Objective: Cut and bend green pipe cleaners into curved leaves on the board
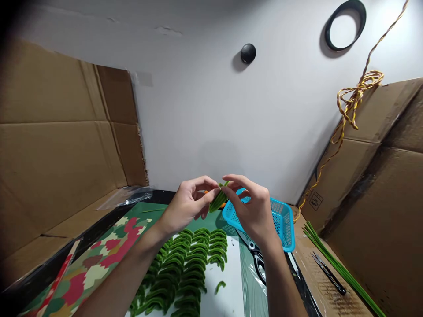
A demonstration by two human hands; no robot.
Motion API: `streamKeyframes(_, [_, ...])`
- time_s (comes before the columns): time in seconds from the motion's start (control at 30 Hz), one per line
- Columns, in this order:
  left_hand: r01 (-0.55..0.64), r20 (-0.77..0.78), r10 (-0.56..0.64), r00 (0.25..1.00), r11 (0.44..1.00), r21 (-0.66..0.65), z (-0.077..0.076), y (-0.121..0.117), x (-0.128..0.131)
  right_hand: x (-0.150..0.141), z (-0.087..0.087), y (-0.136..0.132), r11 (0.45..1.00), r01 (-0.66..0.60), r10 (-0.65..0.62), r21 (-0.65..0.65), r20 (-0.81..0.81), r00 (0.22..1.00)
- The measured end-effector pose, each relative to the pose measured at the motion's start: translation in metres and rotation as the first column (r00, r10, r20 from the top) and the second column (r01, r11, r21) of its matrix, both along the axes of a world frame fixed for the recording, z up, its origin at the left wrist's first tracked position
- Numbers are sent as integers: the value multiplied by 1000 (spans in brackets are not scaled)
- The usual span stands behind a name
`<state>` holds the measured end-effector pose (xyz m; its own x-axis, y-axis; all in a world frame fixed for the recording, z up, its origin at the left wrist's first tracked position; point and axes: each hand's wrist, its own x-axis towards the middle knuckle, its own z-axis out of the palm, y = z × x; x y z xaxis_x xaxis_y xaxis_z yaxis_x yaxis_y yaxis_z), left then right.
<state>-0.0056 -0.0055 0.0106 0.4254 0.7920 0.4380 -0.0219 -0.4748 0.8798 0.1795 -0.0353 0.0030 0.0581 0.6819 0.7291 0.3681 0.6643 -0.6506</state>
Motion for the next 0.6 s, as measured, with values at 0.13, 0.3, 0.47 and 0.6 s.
streamKeyframes(0.13, [19, -16, -19, 1000, 1000, -9, 1, 0, -1, 0, 0, 0, 1000, 10, -10, 12, -2, 1000])
streamKeyframes(0.3, [82, -51, -84, 995, 996, -47, 1, -3, -1, 0, 0, 1, 998, 53, -53, 39, 12, 999])
streamKeyframes(0.47, [112, -33, -115, 993, 991, -67, 0, -3, 2, 0, -2, 2, 994, 79, -82, 70, 37, 996])
streamKeyframes(0.6, [113, -25, -115, 993, 991, -75, -2, -2, 3, -1, -1, 2, 995, 67, -72, 77, 60, 996])
